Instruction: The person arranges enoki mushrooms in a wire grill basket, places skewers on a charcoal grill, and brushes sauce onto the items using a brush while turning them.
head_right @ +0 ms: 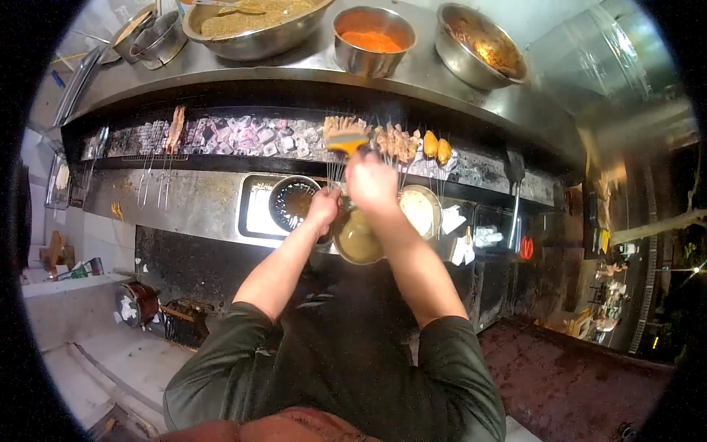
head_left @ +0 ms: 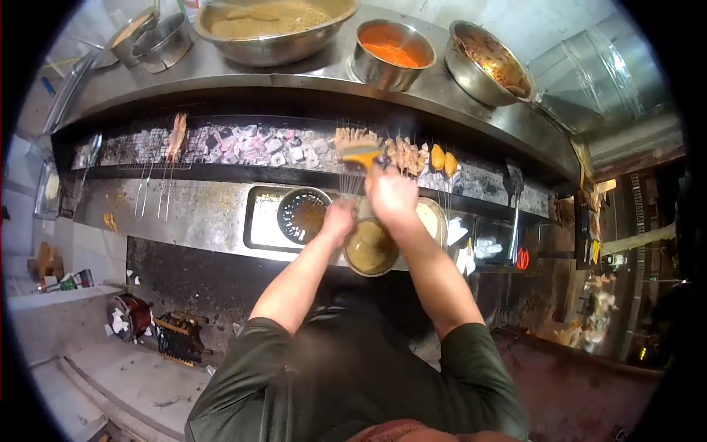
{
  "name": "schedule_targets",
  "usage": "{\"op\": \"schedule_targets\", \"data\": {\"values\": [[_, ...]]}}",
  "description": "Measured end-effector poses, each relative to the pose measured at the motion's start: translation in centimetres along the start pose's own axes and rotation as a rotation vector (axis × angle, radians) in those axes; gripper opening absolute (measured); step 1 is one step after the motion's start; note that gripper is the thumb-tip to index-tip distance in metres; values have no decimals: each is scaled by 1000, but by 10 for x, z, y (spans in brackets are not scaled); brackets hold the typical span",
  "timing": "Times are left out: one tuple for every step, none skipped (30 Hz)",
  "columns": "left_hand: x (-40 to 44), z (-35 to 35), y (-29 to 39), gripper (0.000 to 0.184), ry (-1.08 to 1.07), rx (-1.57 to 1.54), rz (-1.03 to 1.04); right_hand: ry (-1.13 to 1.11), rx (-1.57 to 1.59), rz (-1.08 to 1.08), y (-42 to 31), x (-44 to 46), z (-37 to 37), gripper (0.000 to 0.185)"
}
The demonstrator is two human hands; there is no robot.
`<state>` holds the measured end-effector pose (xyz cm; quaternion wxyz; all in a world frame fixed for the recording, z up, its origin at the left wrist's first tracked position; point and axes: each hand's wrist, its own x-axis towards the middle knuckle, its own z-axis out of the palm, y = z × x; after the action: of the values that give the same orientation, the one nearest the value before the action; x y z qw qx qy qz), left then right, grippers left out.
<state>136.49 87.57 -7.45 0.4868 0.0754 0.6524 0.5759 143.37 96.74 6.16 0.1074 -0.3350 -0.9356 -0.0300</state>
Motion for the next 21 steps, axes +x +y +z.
{"op": "schedule_targets", "data": {"values": [[-4,2,8,21,14,38,22,-15,21,-25,5,-13,14,21],[-7,1,12,19,27,81,44,-28,45,-46,9,-24,29,22],[-3,-2,9,28,4,108,4,26,76,-20,11,-29,20,23],[-2,-1,12,33,85,245,83,81,110,-8,14,-30,5,23],[-4,-1,11,39,164,390,151,129,149,12,16,-34,-2,23],[-7,1,14,45,240,534,224,106,154,3,22,-34,1,22],[-17,6,28,61,208,640,136,85,168,5,27,-38,6,21],[-14,8,23,54,226,793,194,67,168,-10,33,-31,8,20],[-13,11,28,51,232,811,145,40,164,65,34,-22,-7,19],[-16,12,33,49,231,836,90,63,229,111,36,-10,-12,19],[-21,12,38,47,230,886,60,175,214,85,37,0,-7,19],[-24,14,47,45,229,933,38,295,196,60,39,12,-3,21],[-28,14,50,43,223,980,11,255,151,-1,42,18,16,21],[-28,12,47,42,227,968,25,216,104,-67,46,23,44,21],[-24,9,46,41,235,953,45,185,55,-134,48,30,58,21],[-22,6,45,41,237,937,63,174,82,-79,45,32,39,20],[-20,1,44,38,206,967,88,157,103,-31,47,32,18,20],[-17,-4,42,37,182,942,115,135,120,21,49,31,-6,19],[-15,-9,37,36,154,918,139,235,147,37,54,30,-21,19],[-12,-13,33,36,129,893,166,278,169,33,56,26,-44,19],[-13,-16,29,36,79,835,242,291,176,73,60,22,-57,19]]}}
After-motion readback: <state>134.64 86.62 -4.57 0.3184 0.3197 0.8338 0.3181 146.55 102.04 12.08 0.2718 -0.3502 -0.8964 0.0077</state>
